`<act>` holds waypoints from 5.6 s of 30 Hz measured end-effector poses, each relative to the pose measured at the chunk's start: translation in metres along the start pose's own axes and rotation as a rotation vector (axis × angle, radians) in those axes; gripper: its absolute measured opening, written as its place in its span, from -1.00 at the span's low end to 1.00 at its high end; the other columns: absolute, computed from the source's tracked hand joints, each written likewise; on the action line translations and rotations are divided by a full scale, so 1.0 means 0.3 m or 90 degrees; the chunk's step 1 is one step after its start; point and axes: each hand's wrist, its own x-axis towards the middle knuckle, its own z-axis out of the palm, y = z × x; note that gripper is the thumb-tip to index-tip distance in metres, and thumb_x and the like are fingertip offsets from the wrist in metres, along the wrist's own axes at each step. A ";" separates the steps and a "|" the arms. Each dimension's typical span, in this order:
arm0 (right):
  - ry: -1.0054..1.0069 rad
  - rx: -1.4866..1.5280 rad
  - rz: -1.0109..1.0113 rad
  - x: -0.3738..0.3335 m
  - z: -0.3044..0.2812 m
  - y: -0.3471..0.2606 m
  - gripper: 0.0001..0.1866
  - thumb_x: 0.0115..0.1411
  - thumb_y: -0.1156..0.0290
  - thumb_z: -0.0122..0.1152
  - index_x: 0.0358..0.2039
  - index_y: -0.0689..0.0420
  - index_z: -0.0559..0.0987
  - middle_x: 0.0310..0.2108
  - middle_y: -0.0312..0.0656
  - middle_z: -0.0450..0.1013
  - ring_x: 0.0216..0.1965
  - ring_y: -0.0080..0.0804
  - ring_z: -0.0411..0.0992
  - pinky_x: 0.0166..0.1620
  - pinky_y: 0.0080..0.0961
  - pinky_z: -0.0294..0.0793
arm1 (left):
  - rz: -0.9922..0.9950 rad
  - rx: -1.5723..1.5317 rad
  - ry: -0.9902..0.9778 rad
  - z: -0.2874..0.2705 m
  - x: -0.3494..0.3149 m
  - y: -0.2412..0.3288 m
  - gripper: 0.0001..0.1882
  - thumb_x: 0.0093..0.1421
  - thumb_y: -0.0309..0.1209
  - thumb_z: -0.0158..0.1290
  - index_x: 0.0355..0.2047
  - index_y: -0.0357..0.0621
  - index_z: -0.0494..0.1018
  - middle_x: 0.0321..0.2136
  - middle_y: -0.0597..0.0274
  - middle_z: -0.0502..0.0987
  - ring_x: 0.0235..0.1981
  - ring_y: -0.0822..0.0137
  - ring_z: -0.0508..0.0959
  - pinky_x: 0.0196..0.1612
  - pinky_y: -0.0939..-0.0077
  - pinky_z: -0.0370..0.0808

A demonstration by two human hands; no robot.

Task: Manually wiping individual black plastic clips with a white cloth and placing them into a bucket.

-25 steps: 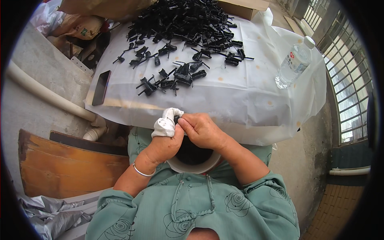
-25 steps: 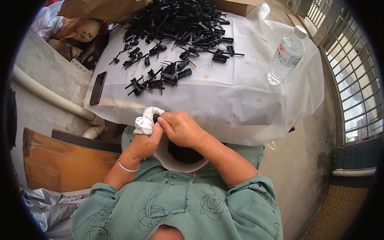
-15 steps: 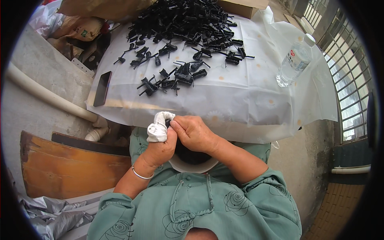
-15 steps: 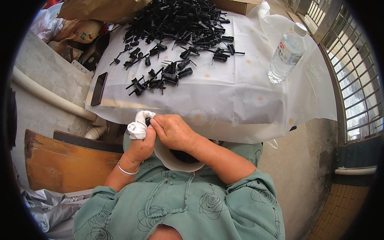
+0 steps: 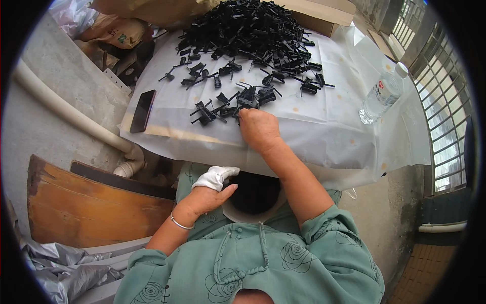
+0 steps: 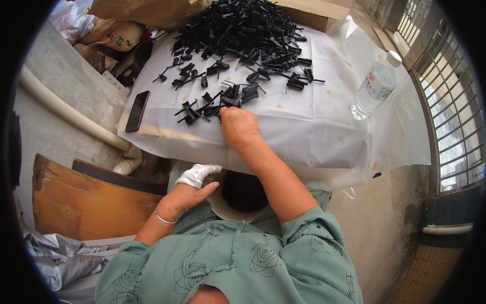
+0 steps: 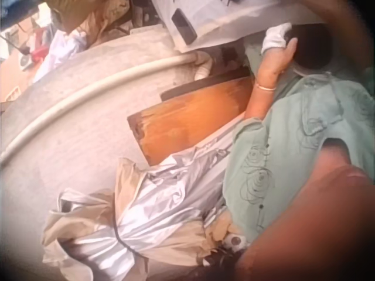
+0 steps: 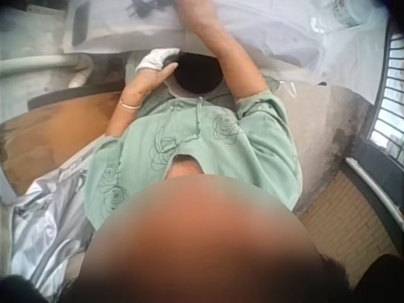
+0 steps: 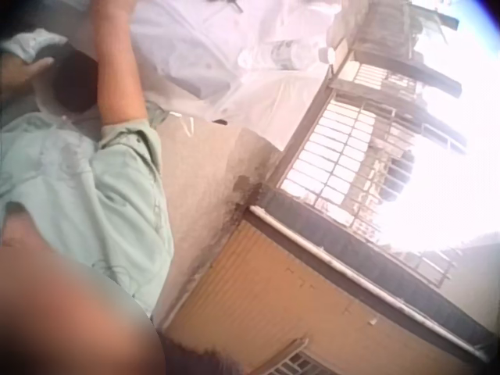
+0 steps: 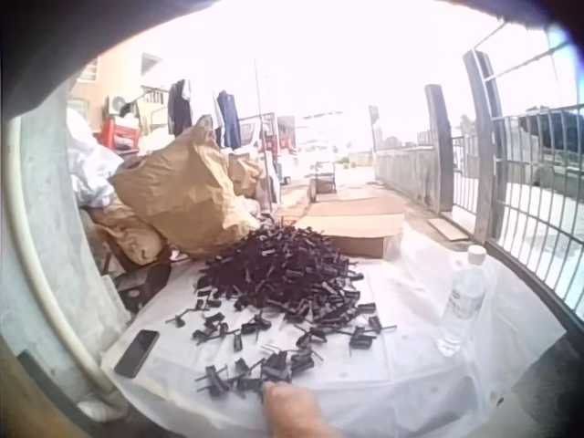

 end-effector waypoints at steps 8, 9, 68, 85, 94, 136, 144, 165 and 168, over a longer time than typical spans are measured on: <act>-0.025 0.047 0.025 -0.116 -0.115 0.043 -0.90 0.05 0.44 0.04 -0.42 0.18 0.46 -0.52 -0.07 0.46 -0.46 -0.10 0.45 -0.40 -0.26 0.43 | -0.064 -0.190 0.275 -0.063 0.027 -0.058 -0.76 0.16 -0.48 -0.01 -0.16 -0.30 0.41 -0.30 0.20 0.45 -0.47 0.48 0.49 -0.35 0.63 0.45; -0.026 0.044 0.028 -0.124 -0.110 0.042 -0.90 0.05 0.44 0.04 -0.42 0.18 0.46 -0.52 -0.07 0.46 -0.46 -0.10 0.45 -0.40 -0.26 0.43 | -0.076 -0.229 0.265 -0.066 0.039 -0.065 -0.74 0.16 -0.48 0.00 -0.13 -0.30 0.39 -0.28 0.20 0.44 -0.46 0.48 0.49 -0.34 0.64 0.45; 0.049 0.544 -0.239 -0.197 -0.126 -0.084 -0.92 0.13 0.45 0.11 -0.42 0.16 0.43 -0.64 -0.30 0.29 -0.64 -0.45 0.28 -0.58 -0.54 0.26 | 0.021 -0.669 0.194 -0.117 0.127 0.068 -0.73 0.23 -0.28 -0.03 -0.14 -0.14 0.29 -0.45 0.33 0.44 -0.52 0.57 0.39 -0.47 0.71 0.36; 0.003 0.632 -0.339 -0.197 -0.161 -0.039 -0.90 0.07 0.52 0.14 -0.38 0.22 0.46 -0.62 -0.28 0.33 -0.59 -0.58 0.25 -0.52 -0.62 0.24 | 0.121 -0.556 0.302 -0.032 0.131 0.068 -0.61 0.12 -0.63 -0.05 -0.04 -0.14 0.17 -0.28 0.25 0.40 -0.35 0.51 0.42 -0.27 0.64 0.43; -0.027 0.654 -0.014 -0.208 -0.165 -0.067 -0.81 0.13 0.42 0.15 -0.48 0.18 0.34 -0.67 -0.37 0.17 -0.63 -0.66 0.07 -0.58 -0.64 0.14 | -0.033 -0.610 0.109 -0.048 0.089 0.103 -0.63 0.11 -0.62 -0.06 -0.04 -0.26 0.24 -0.29 0.25 0.40 -0.49 0.58 0.41 -0.48 0.71 0.42; -0.204 0.557 -0.104 -0.204 -0.180 -0.046 -0.77 0.19 0.36 -0.05 -0.49 0.25 0.41 -0.59 0.07 0.36 -0.54 0.06 0.32 -0.44 -0.25 0.32 | 0.051 -0.198 0.181 -0.026 0.113 0.089 -0.73 0.12 -0.56 -0.23 -0.13 -0.27 0.24 -0.30 0.21 0.34 -0.27 0.42 0.34 -0.16 0.58 0.32; -0.212 0.557 -0.116 -0.201 -0.176 -0.055 -0.79 0.16 0.41 0.00 -0.53 0.28 0.39 -0.64 0.03 0.31 -0.62 -0.10 0.25 -0.48 -0.36 0.28 | 0.053 -0.084 0.197 -0.055 0.096 0.122 -0.75 0.07 -0.54 -0.14 -0.20 -0.28 0.32 -0.34 -0.05 0.42 -0.30 0.01 0.43 -0.21 0.34 0.38; -0.063 0.368 -0.299 -0.143 -0.198 0.024 -0.69 0.00 0.55 0.18 -0.18 0.15 0.46 -0.48 -0.11 0.44 -0.52 -0.18 0.43 -0.46 -0.41 0.41 | -0.251 -1.032 0.034 -0.097 0.156 0.046 -0.83 0.23 -0.37 -0.07 -0.22 -0.15 0.40 -0.43 0.28 0.50 -0.63 0.60 0.42 -0.66 0.78 0.28; -0.061 0.409 -0.299 -0.142 -0.201 0.018 -0.69 -0.01 0.54 0.20 -0.19 0.16 0.46 -0.55 -0.15 0.40 -0.58 -0.26 0.39 -0.51 -0.45 0.37 | -0.160 -0.920 -0.057 -0.096 0.151 0.050 -0.88 0.21 -0.44 -0.03 -0.25 -0.15 0.39 -0.50 0.39 0.45 -0.60 0.62 0.39 -0.64 0.75 0.30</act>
